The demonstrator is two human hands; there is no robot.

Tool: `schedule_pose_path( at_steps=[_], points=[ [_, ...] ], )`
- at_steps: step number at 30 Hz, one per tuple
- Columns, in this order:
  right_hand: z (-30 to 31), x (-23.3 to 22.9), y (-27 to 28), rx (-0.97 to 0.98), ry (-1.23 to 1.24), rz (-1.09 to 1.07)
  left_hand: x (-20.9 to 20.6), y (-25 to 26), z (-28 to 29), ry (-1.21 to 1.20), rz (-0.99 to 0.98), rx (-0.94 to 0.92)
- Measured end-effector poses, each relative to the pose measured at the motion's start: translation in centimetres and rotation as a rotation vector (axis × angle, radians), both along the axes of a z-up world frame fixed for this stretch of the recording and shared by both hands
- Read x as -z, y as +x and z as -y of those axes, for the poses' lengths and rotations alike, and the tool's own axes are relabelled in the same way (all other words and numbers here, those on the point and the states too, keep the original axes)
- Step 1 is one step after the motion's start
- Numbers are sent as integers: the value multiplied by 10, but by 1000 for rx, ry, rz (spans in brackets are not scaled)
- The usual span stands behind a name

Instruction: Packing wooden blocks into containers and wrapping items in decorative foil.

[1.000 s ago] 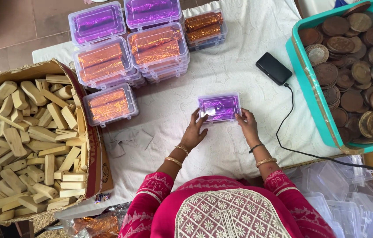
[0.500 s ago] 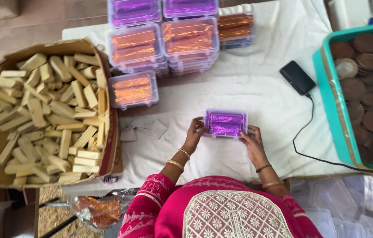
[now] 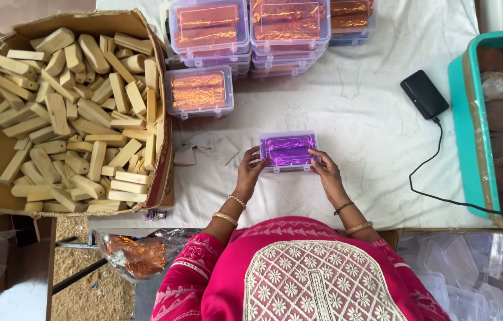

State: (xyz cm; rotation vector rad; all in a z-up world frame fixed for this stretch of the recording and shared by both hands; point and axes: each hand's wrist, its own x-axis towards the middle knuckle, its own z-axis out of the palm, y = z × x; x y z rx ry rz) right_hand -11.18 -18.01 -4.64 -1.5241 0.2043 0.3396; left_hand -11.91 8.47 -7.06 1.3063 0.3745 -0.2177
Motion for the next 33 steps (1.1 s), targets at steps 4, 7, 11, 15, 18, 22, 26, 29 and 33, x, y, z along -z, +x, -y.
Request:
schedule_pose_path(
  at_steps=[4,7,11,15,18,22,26,29,33],
  points=[
    [-13,2,1,-47,-53,-11,13,-5,-16,-28,-25,106],
    [-20,1,0,-88,-61,21,7,-6,-21,-136,-49,111],
    [-24,6,-4,-108,-99,132,17,-6,-22,-170,-50,99],
    [-30,-2,-8,-133,-354,221,20,-4,-24,-157,-78,110],
    [-29,-11,-14,-183,-536,276,18,-5,-27,-175,-94,120],
    [-22,-9,-20,-310,-726,406,17,-9,-31,-205,-94,126],
    [-10,12,-28,-314,-774,584,14,-9,-32,-220,-91,126],
    [-5,18,-28,-297,-758,676,13,-9,-34,-212,-94,136],
    [0,32,-29,-303,-784,622,13,-11,-32,-194,-106,151]
  ],
)
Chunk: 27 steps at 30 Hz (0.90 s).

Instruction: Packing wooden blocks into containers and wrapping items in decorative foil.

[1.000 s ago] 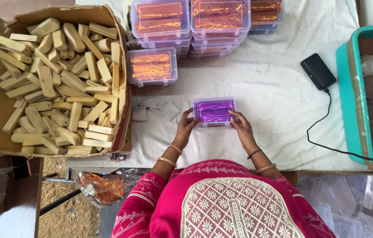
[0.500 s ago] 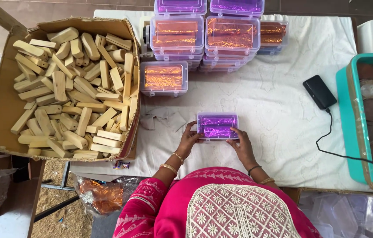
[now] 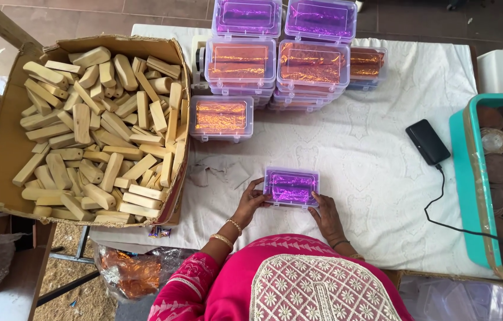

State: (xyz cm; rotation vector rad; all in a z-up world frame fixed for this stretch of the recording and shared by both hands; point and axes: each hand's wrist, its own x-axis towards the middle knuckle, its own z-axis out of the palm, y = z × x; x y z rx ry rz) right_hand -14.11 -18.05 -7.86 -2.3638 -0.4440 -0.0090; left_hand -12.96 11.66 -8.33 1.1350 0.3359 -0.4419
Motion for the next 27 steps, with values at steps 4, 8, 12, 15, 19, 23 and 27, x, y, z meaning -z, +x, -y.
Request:
schedule_pose_path(
  at_steps=[4,8,12,15,19,23,27],
  points=[
    [2,7,-2,28,-5,-21,-4,3,0,11,-13,4],
    [2,3,1,13,7,-13,-9,3,2,7,-8,-4],
    [3,5,1,-27,-27,8,-13,3,2,29,-11,10],
    [3,4,1,-29,-40,-3,-12,3,2,36,-9,17],
    [3,11,0,-16,-34,10,-12,3,3,33,-11,15],
    [-1,9,2,-2,-68,57,-12,3,3,30,-13,8],
    [-1,11,2,-14,-145,142,-10,2,3,40,-7,8]
  ],
)
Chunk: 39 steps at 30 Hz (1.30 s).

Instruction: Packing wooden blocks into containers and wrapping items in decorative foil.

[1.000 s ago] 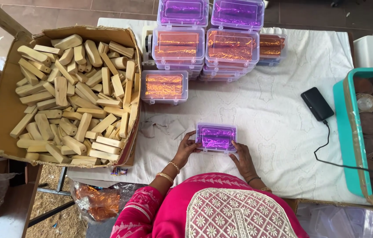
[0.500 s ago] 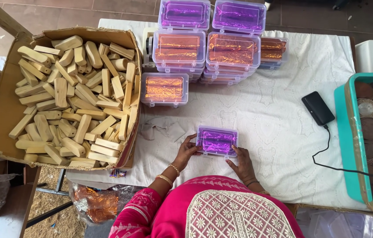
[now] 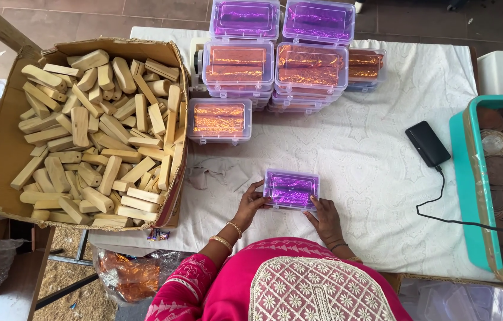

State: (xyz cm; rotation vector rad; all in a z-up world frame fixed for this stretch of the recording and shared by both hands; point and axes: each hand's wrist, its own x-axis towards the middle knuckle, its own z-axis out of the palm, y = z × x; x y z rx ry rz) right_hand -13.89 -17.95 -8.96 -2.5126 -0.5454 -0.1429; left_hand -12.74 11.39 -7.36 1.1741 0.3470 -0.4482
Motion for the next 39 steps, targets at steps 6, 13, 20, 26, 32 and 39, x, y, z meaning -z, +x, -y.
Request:
schedule_pose_path(
  at_steps=[6,13,20,26,32,39],
  points=[
    [-2,-10,1,3,1,49,-1,-3,0,-8,14,-10],
    [8,-3,-2,114,156,-218,-15,-1,-1,-39,31,-68],
    [6,-11,-1,98,283,-225,-49,11,-39,-20,196,-134],
    [6,-11,-1,122,263,-238,-146,34,-81,-49,302,-300],
    [5,-12,-1,133,259,-232,-142,73,-134,92,413,-470],
    [4,-10,1,148,238,-234,-129,113,-153,323,435,-592]
  ],
)
